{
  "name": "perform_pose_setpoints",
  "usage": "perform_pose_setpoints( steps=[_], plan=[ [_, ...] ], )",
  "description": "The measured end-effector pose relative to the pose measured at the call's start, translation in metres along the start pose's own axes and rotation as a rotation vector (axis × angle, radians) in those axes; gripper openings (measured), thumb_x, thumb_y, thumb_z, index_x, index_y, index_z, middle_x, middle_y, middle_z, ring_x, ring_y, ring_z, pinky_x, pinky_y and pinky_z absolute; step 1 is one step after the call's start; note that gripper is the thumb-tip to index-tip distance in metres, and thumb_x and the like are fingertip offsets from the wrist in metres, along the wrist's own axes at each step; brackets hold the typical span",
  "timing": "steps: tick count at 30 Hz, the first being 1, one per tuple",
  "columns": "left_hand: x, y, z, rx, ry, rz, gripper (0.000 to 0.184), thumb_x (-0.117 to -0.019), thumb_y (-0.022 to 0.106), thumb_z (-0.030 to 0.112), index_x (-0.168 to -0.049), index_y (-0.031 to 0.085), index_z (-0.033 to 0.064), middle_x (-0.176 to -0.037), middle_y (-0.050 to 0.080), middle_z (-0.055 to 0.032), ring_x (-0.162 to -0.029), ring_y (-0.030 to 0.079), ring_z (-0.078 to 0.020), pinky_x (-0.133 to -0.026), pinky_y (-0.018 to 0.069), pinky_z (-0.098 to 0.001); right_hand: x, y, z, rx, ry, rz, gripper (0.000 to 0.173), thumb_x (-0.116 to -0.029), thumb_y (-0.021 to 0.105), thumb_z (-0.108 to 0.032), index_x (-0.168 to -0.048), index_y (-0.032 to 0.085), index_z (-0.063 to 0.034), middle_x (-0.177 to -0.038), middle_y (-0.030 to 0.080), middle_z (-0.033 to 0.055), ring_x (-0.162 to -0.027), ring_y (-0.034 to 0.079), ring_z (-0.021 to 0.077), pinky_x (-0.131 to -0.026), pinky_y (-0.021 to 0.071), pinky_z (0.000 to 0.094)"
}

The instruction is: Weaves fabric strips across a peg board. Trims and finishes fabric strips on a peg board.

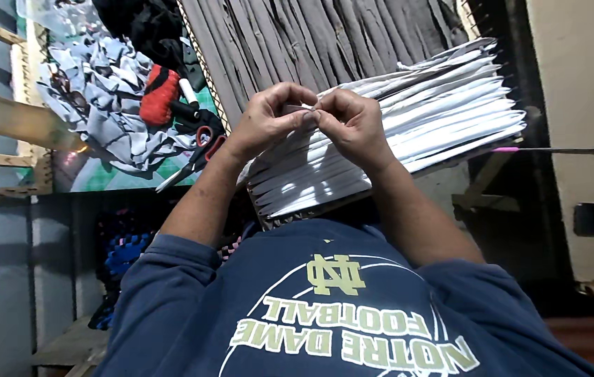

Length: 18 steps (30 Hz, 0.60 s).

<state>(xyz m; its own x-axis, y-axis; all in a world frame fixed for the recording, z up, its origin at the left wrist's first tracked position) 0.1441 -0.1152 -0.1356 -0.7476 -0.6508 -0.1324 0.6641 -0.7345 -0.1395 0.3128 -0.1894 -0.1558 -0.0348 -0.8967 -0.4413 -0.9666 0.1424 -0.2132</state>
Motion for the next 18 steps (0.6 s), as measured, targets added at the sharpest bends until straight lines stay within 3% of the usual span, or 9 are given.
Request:
perform_pose_setpoints(
  steps=[7,11,14,18],
  plan=[
    [0.001,-0.001,0.0,-0.184,0.028,0.101,0.011,-0.0953,0.07,0.01,-0.103,0.072,0.0022,-0.098,0.068,-0.001,-0.083,0.064,-0.0018,-0.076,0.0544,-0.0182,0.001,-0.001,0.001,0.015,0.043,0.027,0.014,-0.0994,0.056,-0.006,-0.097,0.067,0.0024,-0.083,0.062,-0.0003,-0.068,0.053,-0.004,-0.063,0.0452,0.0126],
    [0.002,0.0,-0.002,-0.089,-0.055,0.148,0.006,-0.0976,0.064,0.009,-0.1,0.068,0.0046,-0.088,0.066,0.0029,-0.074,0.061,-0.0025,-0.069,0.0529,-0.0206,0.002,-0.002,0.001,0.026,0.112,-0.017,0.022,-0.1002,0.042,-0.004,-0.114,0.056,0.0055,-0.095,0.06,0.0039,-0.075,0.054,-0.0004,-0.067,0.0458,0.0168],
    [0.001,0.001,-0.002,0.016,-0.116,0.194,0.005,-0.0983,0.06,0.007,-0.097,0.065,0.0073,-0.086,0.065,0.0051,-0.076,0.06,-0.0017,-0.07,0.0517,-0.0203,0.002,0.001,0.004,0.045,0.101,0.013,0.019,-0.1006,0.042,-0.004,-0.113,0.053,0.0047,-0.091,0.058,0.004,-0.069,0.052,0.0009,-0.062,0.0451,0.0179],
    [-0.006,0.005,0.009,0.122,-0.153,0.223,0.009,-0.0993,0.057,0.006,-0.095,0.064,0.0095,-0.082,0.063,0.0066,-0.073,0.06,-0.0009,-0.068,0.0515,-0.0189,0.001,0.002,0.003,0.014,0.098,0.03,0.018,-0.1007,0.044,-0.005,-0.114,0.053,0.0045,-0.093,0.059,0.0036,-0.072,0.054,0.0001,-0.064,0.0464,0.0168]
  ],
)
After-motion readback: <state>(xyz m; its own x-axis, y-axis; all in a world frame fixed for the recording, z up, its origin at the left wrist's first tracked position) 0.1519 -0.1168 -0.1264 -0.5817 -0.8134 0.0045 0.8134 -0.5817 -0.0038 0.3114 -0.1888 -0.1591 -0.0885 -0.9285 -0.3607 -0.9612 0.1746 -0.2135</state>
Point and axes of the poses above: each hand's wrist, its own x-axis away from the middle knuckle, its own y-axis out of the palm, z = x × y, the point moved 2 cm from there along -x, towards the middle knuckle
